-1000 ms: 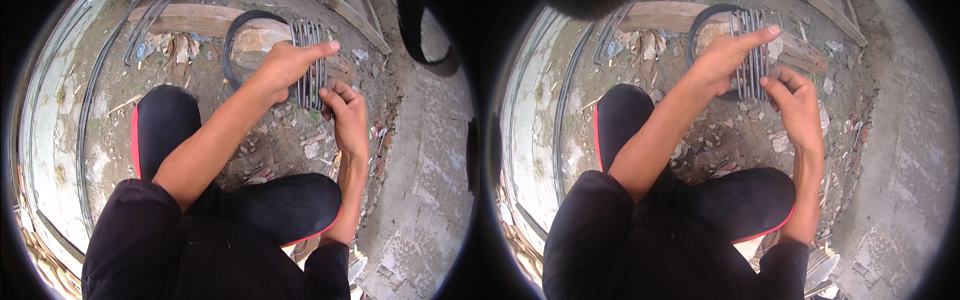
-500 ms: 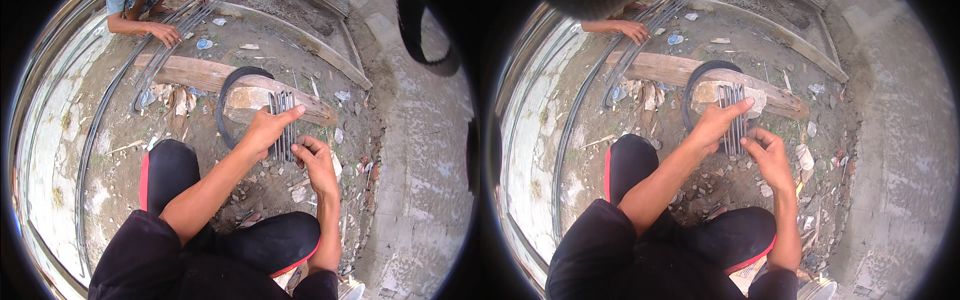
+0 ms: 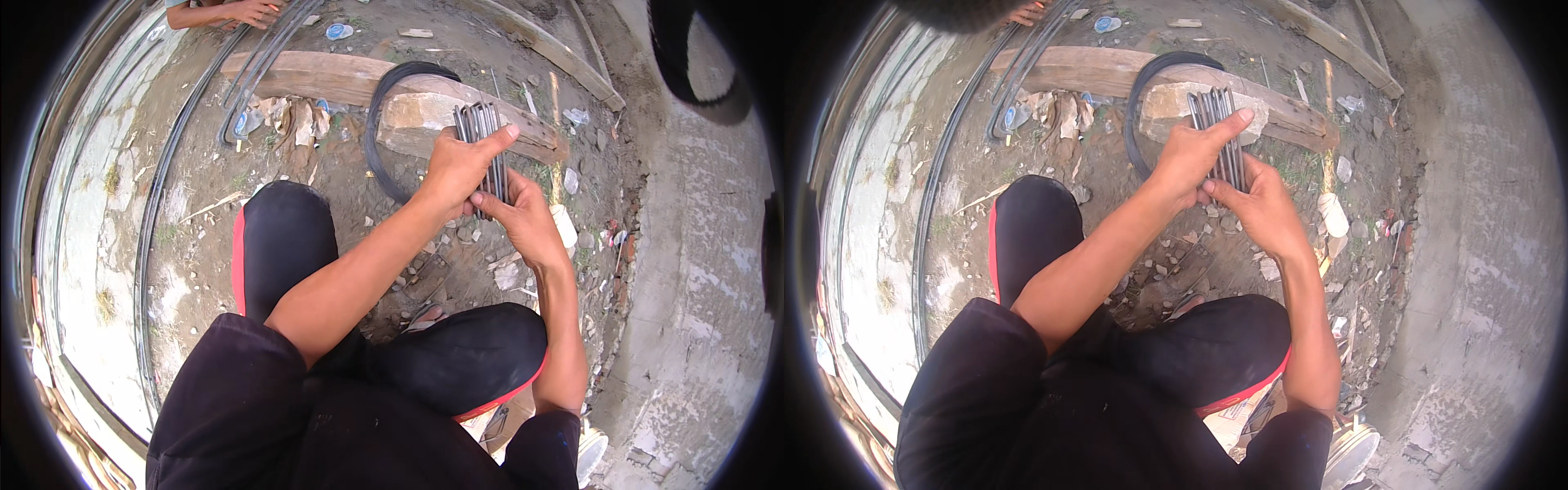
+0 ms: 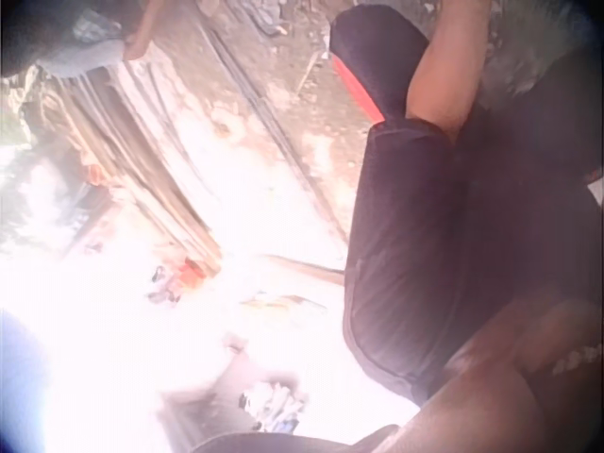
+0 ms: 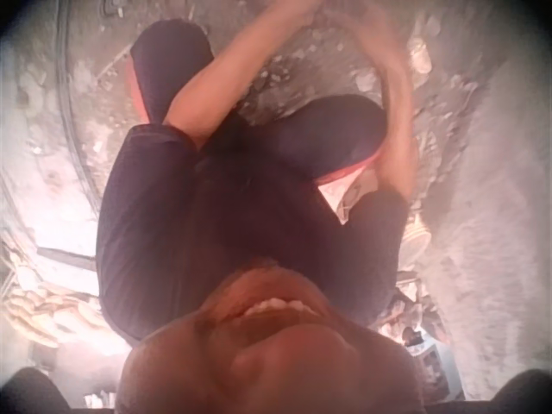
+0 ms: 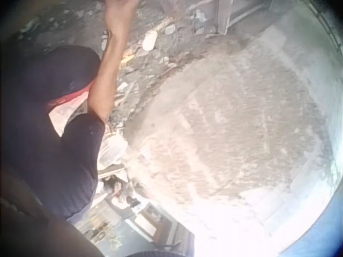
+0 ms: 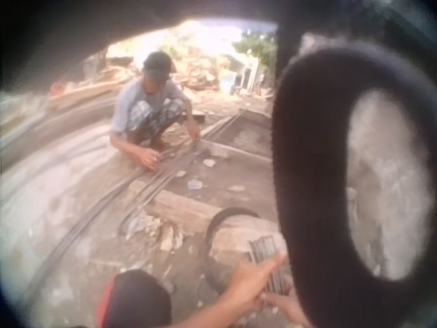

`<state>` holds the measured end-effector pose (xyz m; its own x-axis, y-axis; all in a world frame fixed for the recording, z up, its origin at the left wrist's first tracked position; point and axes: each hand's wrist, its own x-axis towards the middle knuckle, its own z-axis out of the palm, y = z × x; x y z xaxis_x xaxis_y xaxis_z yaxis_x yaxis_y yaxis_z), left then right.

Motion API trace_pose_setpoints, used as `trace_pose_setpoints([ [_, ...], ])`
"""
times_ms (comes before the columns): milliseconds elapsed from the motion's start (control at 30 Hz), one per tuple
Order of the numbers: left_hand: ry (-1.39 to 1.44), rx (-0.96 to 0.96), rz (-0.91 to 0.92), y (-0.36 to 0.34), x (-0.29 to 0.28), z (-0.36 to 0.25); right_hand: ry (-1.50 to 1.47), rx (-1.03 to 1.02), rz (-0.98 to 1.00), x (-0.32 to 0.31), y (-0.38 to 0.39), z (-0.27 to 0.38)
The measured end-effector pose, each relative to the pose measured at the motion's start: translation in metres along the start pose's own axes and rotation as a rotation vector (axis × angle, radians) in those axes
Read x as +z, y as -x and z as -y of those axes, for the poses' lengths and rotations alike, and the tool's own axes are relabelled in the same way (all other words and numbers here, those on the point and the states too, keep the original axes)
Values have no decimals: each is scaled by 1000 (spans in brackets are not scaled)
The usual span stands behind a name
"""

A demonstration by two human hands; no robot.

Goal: The person bends thin metal rods into rectangular shapes by hand, using a wooden block as a guide. They then stack the finished pieces together. Another person is seen working with similar rods in the background.

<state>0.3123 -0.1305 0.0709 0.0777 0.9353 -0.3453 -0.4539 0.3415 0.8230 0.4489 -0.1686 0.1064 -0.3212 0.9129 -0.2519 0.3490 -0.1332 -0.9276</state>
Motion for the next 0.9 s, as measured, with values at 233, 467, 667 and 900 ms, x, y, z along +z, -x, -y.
trace_pose_setpoints([
  [233,-66,-86,-28,1,3,2,24,8,89,-7,-2,-7],
  [467,-51,-26,83,-12,-2,2,-114,-62,-66,-19,6,-4],
  [667,-90,-39,119,-16,0,5,-65,-39,-113,-20,7,-7],
  [900,-53,-36,171,-7,3,-4,-28,-38,-157,-21,8,-6],
])
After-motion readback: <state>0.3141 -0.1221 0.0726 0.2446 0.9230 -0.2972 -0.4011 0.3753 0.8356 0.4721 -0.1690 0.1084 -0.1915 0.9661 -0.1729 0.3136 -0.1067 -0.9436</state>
